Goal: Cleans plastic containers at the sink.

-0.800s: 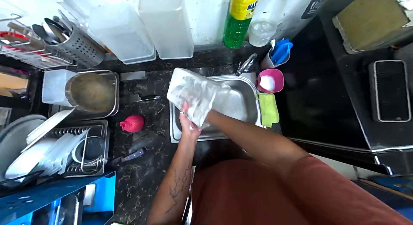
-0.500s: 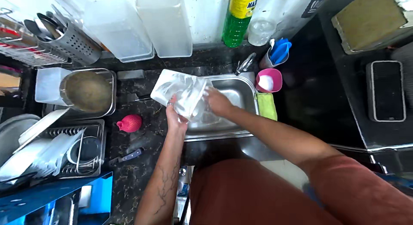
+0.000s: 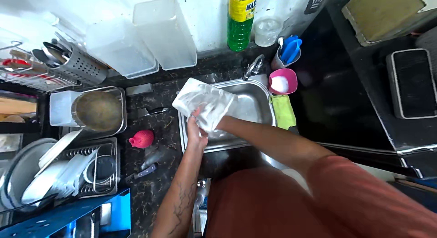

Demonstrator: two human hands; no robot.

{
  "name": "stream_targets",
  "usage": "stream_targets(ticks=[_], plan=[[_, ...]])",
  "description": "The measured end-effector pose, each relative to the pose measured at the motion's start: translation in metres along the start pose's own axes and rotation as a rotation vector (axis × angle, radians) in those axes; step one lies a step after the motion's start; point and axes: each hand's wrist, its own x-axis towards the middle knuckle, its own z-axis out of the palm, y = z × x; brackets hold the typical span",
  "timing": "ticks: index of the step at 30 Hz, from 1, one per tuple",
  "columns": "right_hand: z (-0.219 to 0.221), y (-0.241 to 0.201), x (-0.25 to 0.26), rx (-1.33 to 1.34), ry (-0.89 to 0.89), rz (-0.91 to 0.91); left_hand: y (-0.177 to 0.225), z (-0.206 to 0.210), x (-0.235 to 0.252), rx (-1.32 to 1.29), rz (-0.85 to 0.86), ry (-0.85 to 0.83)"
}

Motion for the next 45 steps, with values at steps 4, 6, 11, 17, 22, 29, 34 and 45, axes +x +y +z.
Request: stream_targets(ticks=[4,6,11,17,22,29,34,45], plan=[[-0.038,0.019,-0.007,-0.182,0.294,-0.248,0.014,-0.018,0.003,-0.035,0.018,0.032],[-0.040,0.016,-0.008,-0.093,0.301,-0.034,0.012,-0.005,-0.002,-0.013,-0.005,0.009],[-0.011,0.027,-0.007,-0.141,0.331,-0.467,0.022,-0.016,0.014,-0.034,0.049,-0.008],[-0.052,0.050,-0.078,0.077,0.698,-0.294,0.031,-0.032,0.020,0.024,0.022,0.134],[-0.032,0.006,-0.081,-0.186,0.624,-0.634,0.018,0.004,0.009,-0.071,-0.033,-0.023],[-0.056,0.031,-0.081,-0.197,0.844,-0.559,0.022,0.016,-0.010,-0.072,-0.135,0.048],[-0.049,0.015,-0.073,-0.268,0.796,-0.704,0.016,0.013,-0.015,-0.159,-0.127,-0.041],[-0.039,0.023,-0.056,0.537,1.086,0.134,0.002,0.014,-0.016,-0.122,0.125,0.175]])
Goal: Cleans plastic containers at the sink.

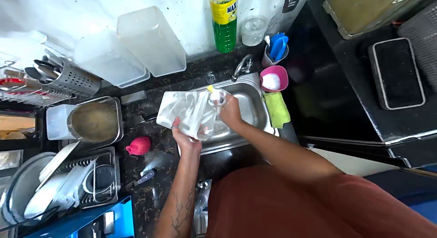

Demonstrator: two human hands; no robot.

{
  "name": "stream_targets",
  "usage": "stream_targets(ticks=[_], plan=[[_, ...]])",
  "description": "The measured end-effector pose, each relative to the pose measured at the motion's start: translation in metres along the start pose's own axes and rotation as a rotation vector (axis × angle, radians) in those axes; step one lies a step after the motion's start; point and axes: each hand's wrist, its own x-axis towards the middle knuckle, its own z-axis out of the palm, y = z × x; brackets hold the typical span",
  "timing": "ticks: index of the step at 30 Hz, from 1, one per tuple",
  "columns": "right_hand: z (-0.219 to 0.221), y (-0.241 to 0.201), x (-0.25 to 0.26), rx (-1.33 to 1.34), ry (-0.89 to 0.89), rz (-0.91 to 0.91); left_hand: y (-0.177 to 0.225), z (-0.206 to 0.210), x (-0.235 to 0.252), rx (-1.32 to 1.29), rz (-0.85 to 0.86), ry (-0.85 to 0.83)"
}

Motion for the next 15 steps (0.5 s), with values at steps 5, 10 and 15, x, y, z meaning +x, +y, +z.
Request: stream_targets(ticks=[5,10,15], plan=[[-0.008,0.015,0.018,-0.034,-0.184,0.247,0.002,0.003,-0.005,0.033,0.159,-0.045],[0.016,-0.008,-0.014,0.112,-0.337,0.418,-0.007,0.008,0.011,-0.079,0.417,-0.148],[0.011,-0.005,-0.024,0.050,-0.511,0.434,-0.029,-0.004,0.024,-0.143,0.525,-0.252]])
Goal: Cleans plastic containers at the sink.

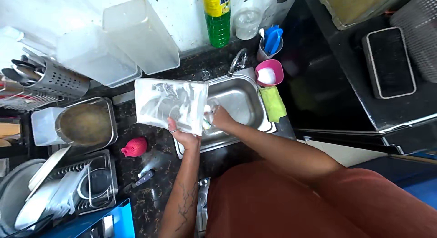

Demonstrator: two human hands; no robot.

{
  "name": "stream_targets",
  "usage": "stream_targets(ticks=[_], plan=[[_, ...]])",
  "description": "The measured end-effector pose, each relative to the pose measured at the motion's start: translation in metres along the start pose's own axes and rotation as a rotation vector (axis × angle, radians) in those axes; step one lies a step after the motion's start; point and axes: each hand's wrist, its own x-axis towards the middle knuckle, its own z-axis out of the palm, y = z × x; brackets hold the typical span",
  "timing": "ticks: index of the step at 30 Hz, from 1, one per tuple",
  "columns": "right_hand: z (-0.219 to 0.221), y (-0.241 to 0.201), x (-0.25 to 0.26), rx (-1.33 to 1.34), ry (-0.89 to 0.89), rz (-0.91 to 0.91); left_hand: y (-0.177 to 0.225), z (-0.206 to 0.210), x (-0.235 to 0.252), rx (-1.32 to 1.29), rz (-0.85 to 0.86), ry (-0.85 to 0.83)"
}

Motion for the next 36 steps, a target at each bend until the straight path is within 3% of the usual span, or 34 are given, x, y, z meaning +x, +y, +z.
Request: stream_targets(ticks=[3,5,8,11,13,16,19,21,23,26,28,31,33,36], plan=[[0.008,0.011,-0.010,0.332,-0.155,0.097,-0.005,-0.006,0.005,-0.028,0.017,-0.067],[0.005,0.006,-0.023,0.667,-0.285,0.186,-0.004,-0.013,0.009,0.131,0.063,-0.128],[-0.002,0.006,-0.033,0.909,-0.533,0.318,-0.002,-0.031,0.019,0.284,0.118,-0.225],[-0.025,0.018,-0.033,1.096,-0.646,0.321,0.003,-0.037,0.037,0.313,0.173,-0.278],[-0.049,0.034,-0.041,1.141,-0.622,0.198,0.023,-0.044,0.045,0.492,0.192,-0.363],[-0.096,0.038,-0.053,0.985,-0.466,0.026,0.065,-0.032,0.051,1.134,0.212,-0.532],[-0.117,0.022,-0.067,0.802,-0.161,-0.089,0.076,-0.001,0.035,1.577,0.304,-0.705],[-0.117,0.006,-0.070,0.626,0.054,-0.260,0.063,0.016,0.024,1.700,0.428,-0.835],[-0.111,-0.008,-0.064,0.287,0.233,-0.473,0.046,0.022,0.016,1.765,0.525,-0.914],[-0.096,-0.007,-0.034,-0.209,0.358,-0.618,0.029,0.009,0.006,1.672,0.597,-0.757],[-0.083,0.008,-0.015,-0.452,0.438,-0.578,0.024,-0.004,-0.005,1.425,0.427,-0.466],[-0.046,0.023,-0.003,-0.604,0.536,-0.501,0.019,-0.011,-0.015,0.846,-0.201,-0.177],[-0.007,0.018,-0.013,-0.579,0.418,-0.527,0.025,-0.004,-0.015,0.566,-0.521,-0.135],[0.013,0.015,-0.010,-0.575,0.213,-0.716,0.031,-0.006,-0.009,0.383,-0.673,-0.202]])
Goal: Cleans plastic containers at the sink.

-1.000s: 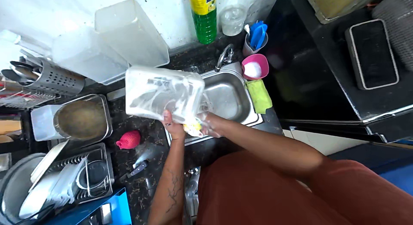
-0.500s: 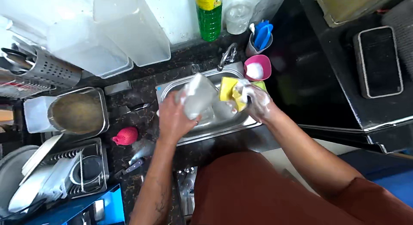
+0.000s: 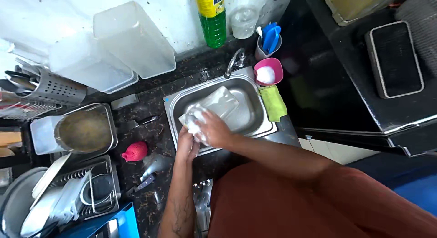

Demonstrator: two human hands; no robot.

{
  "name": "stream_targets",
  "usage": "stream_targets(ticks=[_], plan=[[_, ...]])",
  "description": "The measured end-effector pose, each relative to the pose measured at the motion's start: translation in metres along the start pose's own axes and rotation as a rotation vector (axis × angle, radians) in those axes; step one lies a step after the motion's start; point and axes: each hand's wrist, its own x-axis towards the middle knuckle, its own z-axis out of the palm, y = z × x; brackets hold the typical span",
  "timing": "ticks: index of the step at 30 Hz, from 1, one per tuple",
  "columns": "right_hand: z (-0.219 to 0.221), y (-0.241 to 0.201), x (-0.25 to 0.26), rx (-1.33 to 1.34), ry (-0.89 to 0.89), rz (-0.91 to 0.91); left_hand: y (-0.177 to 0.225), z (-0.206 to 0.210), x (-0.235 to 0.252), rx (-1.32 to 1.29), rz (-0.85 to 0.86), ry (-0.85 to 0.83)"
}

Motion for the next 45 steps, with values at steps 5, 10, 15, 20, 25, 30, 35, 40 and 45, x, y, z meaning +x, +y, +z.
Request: stream_targets(ticks=[5,10,15,20,25,30,35,40,45], plan=[[-0.024,0.048,-0.008,0.010,0.321,0.169,0.001,0.009,-0.011,-0.060,0.121,-0.066],[-0.007,0.029,-0.019,-0.005,0.406,-0.178,0.017,0.028,-0.026,-0.017,0.169,-0.012],[-0.028,0.038,-0.018,0.167,0.439,0.056,0.022,0.018,-0.034,0.098,0.162,-0.105],[-0.047,-0.005,0.012,0.251,0.082,-0.195,0.010,0.002,-0.042,0.403,0.349,-0.155],[-0.077,0.003,0.027,0.327,-0.109,0.002,0.016,-0.029,-0.042,0.582,0.648,-0.324],[-0.058,-0.008,0.067,0.446,-0.130,-0.222,0.026,-0.043,-0.056,0.670,0.743,-0.429],[-0.052,-0.041,0.030,0.413,-0.155,-0.340,0.021,-0.055,-0.057,0.658,0.657,-0.258],[-0.044,-0.025,0.049,0.485,-0.120,-0.241,0.025,-0.057,-0.056,0.726,0.737,-0.366],[-0.040,0.037,0.053,0.296,-0.061,0.224,0.024,-0.058,-0.061,0.693,0.783,-0.274]])
